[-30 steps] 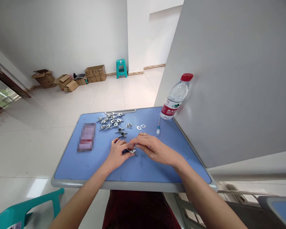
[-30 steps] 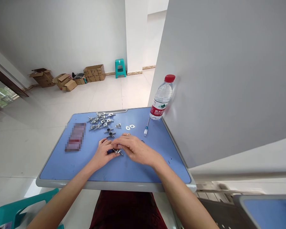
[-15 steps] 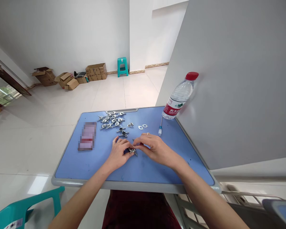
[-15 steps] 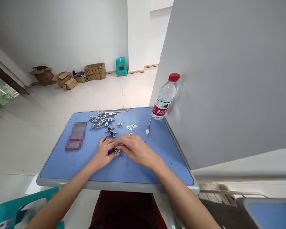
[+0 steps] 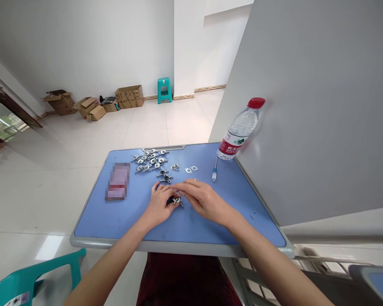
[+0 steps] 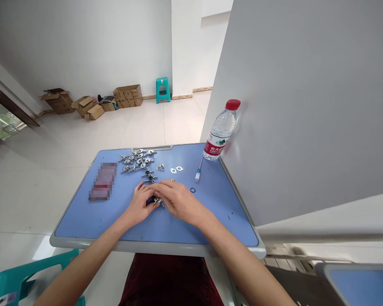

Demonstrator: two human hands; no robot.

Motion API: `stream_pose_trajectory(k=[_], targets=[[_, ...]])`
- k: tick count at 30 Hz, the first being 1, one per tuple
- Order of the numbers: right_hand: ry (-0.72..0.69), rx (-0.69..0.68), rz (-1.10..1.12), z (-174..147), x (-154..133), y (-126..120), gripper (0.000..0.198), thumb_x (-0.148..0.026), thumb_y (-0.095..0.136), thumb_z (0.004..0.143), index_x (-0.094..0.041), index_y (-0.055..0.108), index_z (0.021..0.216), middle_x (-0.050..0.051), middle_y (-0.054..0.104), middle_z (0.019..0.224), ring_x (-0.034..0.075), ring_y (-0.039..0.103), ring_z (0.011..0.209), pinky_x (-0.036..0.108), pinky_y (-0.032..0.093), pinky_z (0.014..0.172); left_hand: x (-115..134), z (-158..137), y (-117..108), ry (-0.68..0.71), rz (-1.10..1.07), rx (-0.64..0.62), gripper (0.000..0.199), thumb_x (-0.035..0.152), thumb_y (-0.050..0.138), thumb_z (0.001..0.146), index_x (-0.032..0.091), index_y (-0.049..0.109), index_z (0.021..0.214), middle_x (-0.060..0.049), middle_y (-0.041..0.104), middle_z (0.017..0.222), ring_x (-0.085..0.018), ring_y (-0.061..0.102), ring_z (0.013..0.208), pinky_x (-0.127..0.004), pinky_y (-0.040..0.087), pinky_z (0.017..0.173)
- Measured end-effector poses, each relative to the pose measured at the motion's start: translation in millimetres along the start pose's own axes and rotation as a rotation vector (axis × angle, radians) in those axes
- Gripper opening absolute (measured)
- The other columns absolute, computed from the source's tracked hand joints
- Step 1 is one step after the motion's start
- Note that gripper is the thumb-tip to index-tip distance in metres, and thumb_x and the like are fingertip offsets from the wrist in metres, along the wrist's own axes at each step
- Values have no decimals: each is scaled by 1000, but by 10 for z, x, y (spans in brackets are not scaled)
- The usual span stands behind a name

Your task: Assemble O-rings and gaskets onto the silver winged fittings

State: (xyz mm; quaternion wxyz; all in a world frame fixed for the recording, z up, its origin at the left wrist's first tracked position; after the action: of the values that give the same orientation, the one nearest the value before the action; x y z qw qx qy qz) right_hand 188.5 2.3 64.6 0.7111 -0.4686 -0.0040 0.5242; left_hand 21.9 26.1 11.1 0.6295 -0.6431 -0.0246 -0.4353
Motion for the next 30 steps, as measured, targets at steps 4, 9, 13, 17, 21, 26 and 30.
stream_pose_trajectory(k=[4,9,13,17,21,26,30], targets=[[54,114,-37,2,60,22,23,-20,38,101,-19,61,104,5,68,81,16,63,72,28,50,66,15,0,-14,4,-9,-9,10,18,65,83,25,62,89,2,68,97,-20,59,100,-52,21,113],[63,230,-100,-10,101,72,19,-18,43,99,-20,62,97,4,69,76,15,62,65,25,48,61,30,1,-23,-5,-10,-9,12,15,67,82,24,62,88,2,68,97,-20,58,100,-51,20,113],[79,270,-148,-12,88,77,18,-20,46,98,-19,63,92,3,66,70,13,58,58,24,44,57,36,-6,-16,-2,4,8,13,13,67,82,24,62,88,3,67,95,-20,58,98,-50,21,112],[114,236,-179,-9,61,114,21,-23,45,98,-19,62,86,2,63,68,13,55,58,24,41,56,36,-15,-4,1,12,36,13,13,67,82,24,63,88,3,67,92,-19,58,96,-48,23,111],[152,253,-180,-18,80,166,22,-24,45,98,-18,61,84,2,63,68,13,55,58,24,38,54,34,-20,3,-2,30,41,13,13,65,83,24,63,89,3,67,94,-19,58,97,-48,23,111],[234,308,-196,-25,167,203,21,-29,50,95,-18,59,80,2,62,65,13,54,55,24,39,52,32,-18,-1,-6,26,25,9,17,63,85,25,64,90,2,68,97,-21,59,100,-50,23,112],[206,239,-171,-10,168,186,19,-26,46,98,-19,62,95,4,67,77,15,60,64,24,42,57,26,-17,-1,-8,34,24,8,19,62,85,25,64,90,1,68,95,-21,59,99,-50,24,112]])
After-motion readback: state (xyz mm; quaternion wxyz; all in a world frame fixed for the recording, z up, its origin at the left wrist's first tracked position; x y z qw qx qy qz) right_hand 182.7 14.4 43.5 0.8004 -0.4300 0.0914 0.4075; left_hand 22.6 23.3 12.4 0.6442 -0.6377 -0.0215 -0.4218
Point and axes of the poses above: each hand's wrist, its own z-axis towards the middle knuckle, its own y-axis out of the palm, x = y × z, the point moved 2 cm from there along z, towards the middle knuckle
